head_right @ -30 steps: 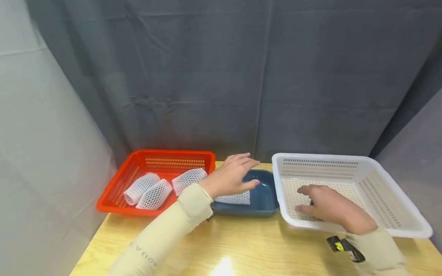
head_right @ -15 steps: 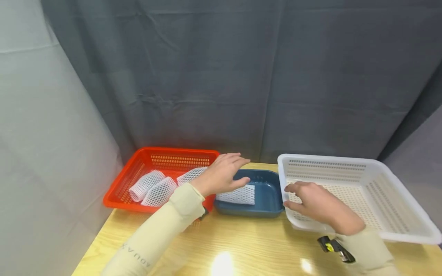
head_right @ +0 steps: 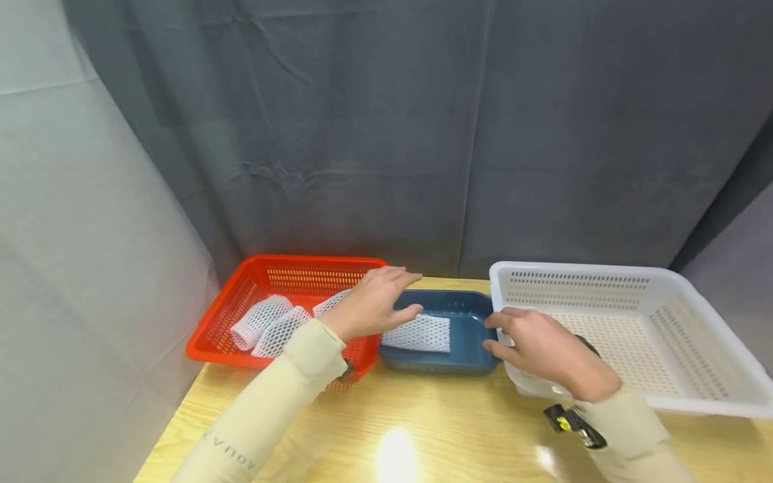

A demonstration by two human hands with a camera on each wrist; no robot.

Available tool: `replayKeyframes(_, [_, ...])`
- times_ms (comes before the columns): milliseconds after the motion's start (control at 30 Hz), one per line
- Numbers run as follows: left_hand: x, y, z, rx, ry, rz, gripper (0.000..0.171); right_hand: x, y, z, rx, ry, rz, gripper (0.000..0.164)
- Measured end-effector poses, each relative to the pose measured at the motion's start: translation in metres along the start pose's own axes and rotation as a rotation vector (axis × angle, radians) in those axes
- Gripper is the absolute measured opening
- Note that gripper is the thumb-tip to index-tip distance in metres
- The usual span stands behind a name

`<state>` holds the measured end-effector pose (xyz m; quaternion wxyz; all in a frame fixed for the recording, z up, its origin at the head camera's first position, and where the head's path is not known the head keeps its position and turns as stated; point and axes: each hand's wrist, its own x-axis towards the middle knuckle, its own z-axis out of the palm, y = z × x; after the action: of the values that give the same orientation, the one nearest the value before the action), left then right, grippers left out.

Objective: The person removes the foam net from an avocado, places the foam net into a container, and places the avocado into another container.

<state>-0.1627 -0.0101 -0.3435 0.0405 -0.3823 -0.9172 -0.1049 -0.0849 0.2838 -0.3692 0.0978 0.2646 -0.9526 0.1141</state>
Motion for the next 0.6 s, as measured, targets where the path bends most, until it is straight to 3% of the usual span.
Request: replayKeyframes(600, [-0.018, -0.025, 0.001, -0.013, -0.041, -0.100, 0.059, 0.014, -0.011, 0.016, 0.000, 0.054, -0.058, 0.025])
